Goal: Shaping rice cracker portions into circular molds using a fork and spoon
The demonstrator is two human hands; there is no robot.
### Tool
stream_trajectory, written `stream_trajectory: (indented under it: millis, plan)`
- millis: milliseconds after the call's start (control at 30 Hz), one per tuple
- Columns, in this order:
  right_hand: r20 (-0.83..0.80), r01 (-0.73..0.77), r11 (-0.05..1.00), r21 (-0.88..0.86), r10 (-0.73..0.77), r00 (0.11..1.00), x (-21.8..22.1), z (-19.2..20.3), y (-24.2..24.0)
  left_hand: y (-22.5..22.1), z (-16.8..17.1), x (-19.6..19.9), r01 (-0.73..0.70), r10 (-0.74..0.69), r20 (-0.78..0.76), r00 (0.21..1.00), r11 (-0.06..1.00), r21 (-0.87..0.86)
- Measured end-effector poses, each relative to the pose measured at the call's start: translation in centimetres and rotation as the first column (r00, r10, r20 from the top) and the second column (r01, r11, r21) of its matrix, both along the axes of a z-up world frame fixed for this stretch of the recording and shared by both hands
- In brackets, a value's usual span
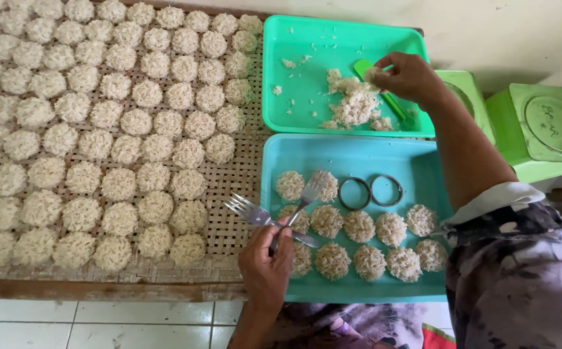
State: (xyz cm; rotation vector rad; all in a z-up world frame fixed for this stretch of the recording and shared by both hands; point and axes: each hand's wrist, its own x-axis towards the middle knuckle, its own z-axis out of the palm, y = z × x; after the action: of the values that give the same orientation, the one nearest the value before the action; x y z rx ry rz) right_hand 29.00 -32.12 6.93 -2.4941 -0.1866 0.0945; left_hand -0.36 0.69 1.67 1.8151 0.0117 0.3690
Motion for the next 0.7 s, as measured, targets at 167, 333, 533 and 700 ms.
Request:
stream_trajectory:
  millis: [167, 333, 533, 700]
  plan:
    - [-0.236, 0.118, 0.959, 0.258, -0.056, 0.97, -3.3, 2.3, -0.6, -0.2, -0.6, 0.0, -0.023, 0.024, -0.016, 1.0, 0.998, 0.056]
    - [-0.436, 0.172, 0.827, 0.535, 0.096, 0.895, -9.3, 3.7, -1.1, -0.1, 0.0, -0.3, -0.005, 0.007, -0.019, 1.0, 0.998, 0.064]
    - [-0.446, 0.013, 0.993, 0.116, 0.041, 0.894, -16.8, 5.7, 3.3, -0.9, -1.9, -0.2, -0.068, 0.07, 0.092, 0.993, 0.997, -0.026]
    - [-0.295, -0.32, 0.916, -0.242, 0.245, 0.924, -18.2, 2.7, 5.2, -0.8, -1.9, -0.1, -0.114, 0.113, 0.104, 0.988, 0.993, 0.009]
